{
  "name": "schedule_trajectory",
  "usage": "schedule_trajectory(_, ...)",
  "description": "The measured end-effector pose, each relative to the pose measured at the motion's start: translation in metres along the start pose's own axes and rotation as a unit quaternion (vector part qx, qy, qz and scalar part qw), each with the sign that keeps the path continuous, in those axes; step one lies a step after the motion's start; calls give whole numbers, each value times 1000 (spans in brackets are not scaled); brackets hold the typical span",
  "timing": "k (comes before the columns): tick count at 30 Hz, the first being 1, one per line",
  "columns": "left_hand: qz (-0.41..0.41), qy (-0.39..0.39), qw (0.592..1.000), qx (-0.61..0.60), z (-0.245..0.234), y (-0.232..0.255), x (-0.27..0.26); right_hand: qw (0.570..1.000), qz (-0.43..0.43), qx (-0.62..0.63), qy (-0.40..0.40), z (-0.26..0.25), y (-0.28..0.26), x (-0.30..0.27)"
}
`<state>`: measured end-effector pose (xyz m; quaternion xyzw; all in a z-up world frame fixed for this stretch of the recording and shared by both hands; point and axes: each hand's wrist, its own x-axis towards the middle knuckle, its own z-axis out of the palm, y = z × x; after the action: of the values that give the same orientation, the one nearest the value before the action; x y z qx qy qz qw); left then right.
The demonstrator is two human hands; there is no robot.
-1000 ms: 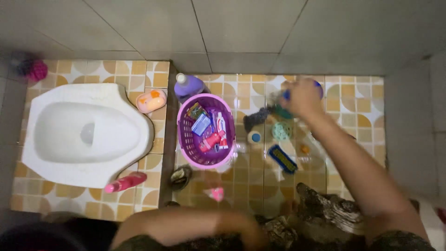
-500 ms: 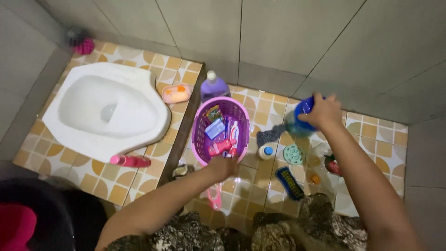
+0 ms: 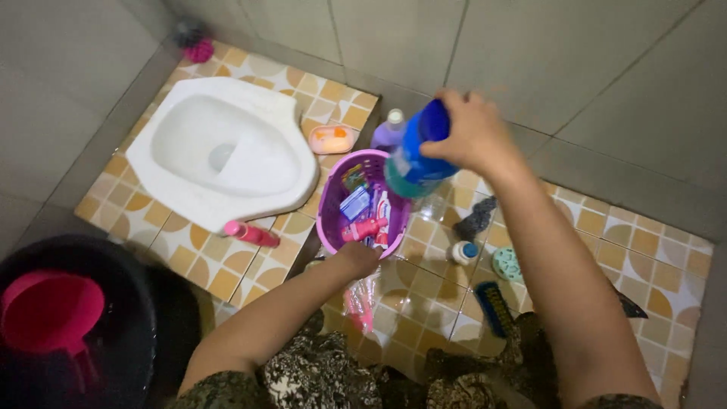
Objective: Rinsing and scrubbing bathroom walls and the area around a squat toilet using a scoop and a sponge.
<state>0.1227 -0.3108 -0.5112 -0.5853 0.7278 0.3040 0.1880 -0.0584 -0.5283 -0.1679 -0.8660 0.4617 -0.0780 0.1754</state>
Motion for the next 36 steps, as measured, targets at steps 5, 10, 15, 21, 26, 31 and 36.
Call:
schedule_trajectory(5, -45, 52, 997, 24, 25, -21, 4, 991, -132, 20, -16, 46, -47, -10)
schedule_trajectory(10, -27, 172, 985, -16, -45, -20, -62, 986, -163, 12, -38, 142, -43, 5)
schedule_trajectory(15, -48, 258, 957, -121, -91, -48, -122, 978, -186, -15, -96, 183, -32, 13)
schedule_trajectory(21, -210, 139, 955, -160, -90, -70, -173, 974, -214, 69, -12, 171, -4, 26)
schedule_trajectory(26, -273, 256, 916, -143, -130, -76, -208, 967, -114, 126, 191, 192, 65, 76)
schedule_trajectory(31, -334, 349, 868, -116, -185, -72, -274, 969, -4, 198, 146, 200, 86, 91)
schedule_trajectory(36, -354, 381, 852, -56, -151, -99, -281, 970, -7, 240, 34, 213, 78, 92)
